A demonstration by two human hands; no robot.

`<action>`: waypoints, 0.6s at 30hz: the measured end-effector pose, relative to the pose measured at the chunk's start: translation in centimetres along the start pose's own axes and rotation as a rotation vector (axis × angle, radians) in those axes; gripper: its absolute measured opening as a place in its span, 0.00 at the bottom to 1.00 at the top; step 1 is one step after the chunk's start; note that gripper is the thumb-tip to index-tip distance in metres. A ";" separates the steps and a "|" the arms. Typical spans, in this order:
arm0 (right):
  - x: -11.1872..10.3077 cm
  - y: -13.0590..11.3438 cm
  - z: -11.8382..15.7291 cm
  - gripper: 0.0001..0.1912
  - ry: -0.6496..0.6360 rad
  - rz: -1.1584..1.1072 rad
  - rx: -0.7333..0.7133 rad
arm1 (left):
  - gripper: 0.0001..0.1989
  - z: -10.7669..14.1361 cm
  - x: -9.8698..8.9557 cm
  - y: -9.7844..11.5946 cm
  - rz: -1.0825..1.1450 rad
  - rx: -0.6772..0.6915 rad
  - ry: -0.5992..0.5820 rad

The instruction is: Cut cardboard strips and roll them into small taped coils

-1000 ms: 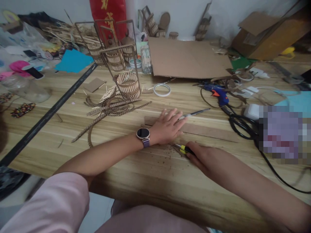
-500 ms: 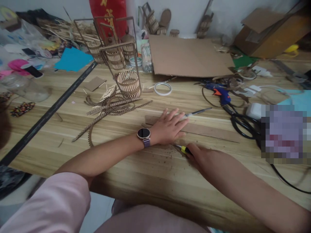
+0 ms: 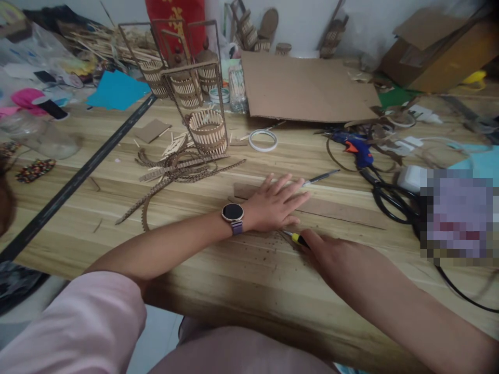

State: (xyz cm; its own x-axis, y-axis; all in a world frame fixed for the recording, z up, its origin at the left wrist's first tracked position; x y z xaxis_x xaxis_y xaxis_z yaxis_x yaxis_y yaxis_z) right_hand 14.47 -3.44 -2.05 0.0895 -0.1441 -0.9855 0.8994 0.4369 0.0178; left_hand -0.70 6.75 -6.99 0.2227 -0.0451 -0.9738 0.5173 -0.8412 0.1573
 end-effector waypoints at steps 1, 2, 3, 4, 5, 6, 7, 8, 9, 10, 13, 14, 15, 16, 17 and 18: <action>0.1 0.0 0.0 0.17 0.008 -0.007 -0.003 | 0.34 0.0 0.0 0.0 0.000 0.001 0.008; 0.1 0.0 0.1 0.17 0.015 -0.013 -0.005 | 0.34 0.0 0.1 0.0 0.000 0.002 0.015; 0.2 0.1 0.1 0.17 0.018 -0.018 -0.010 | 0.34 0.0 0.1 0.0 0.000 0.003 0.019; 0.3 0.1 0.1 0.17 0.019 -0.020 -0.015 | 0.33 0.0 0.1 0.0 0.000 0.004 0.021; 0.3 0.1 0.1 0.17 0.017 -0.020 -0.019 | 0.33 0.0 0.1 0.0 0.001 0.006 0.021; 0.3 0.1 0.1 0.16 0.014 -0.018 -0.021 | 0.33 0.0 0.1 0.0 0.003 0.007 0.019; 0.4 0.1 0.1 0.16 0.009 -0.012 -0.021 | 0.33 0.0 0.1 0.0 0.005 0.009 0.018; 0.4 0.0 0.1 0.17 0.003 -0.005 -0.018 | 0.33 0.1 0.1 0.0 0.005 0.011 0.016; 0.4 0.0 0.0 0.17 -0.003 0.002 -0.013 | 0.33 0.1 0.1 0.0 0.002 0.012 0.013; 0.4 0.0 0.0 0.18 -0.009 0.008 -0.008 | 0.33 0.1 0.0 0.0 -0.004 0.014 0.010; 0.3 -0.1 0.0 0.19 -0.016 0.002 0.000 | 0.33 0.1 -0.2 0.1 -0.021 0.011 -0.007; 0.3 -0.1 0.0 0.19 -0.016 -0.007 0.001 | 0.33 0.0 -0.3 0.1 -0.021 0.008 -0.012; 0.2 0.0 0.0 0.18 -0.018 -0.019 0.001 | 0.33 0.0 -0.3 0.2 -0.017 0.004 -0.017; 0.2 0.0 0.0 0.18 -0.022 -0.035 0.001 | 0.33 0.0 -0.4 0.2 -0.012 0.001 -0.021; 0.2 0.1 0.0 0.18 -0.027 -0.060 0.000 | 0.33 0.0 -0.4 0.2 -0.008 -0.001 -0.024; 0.1 0.1 0.0 0.17 -0.033 -0.086 0.002 | 0.33 0.0 -0.4 0.2 -0.006 -0.002 -0.027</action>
State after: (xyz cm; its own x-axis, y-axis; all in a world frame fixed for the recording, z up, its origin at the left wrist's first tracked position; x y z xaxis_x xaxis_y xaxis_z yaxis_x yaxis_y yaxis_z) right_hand 14.58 -3.37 -2.16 0.0258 -0.2100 -0.9774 0.9051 0.4200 -0.0664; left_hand -0.64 6.60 -6.56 0.1969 -0.0544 -0.9789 0.5200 -0.8407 0.1513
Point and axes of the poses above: each hand's wrist, its own z-axis away from the middle knuckle, its own x-axis out of the palm, y = z × x, the point moved 2 cm from there along -z, towards the middle knuckle, and after that the axes turned 2 degrees about z, right-handed, at the moved point
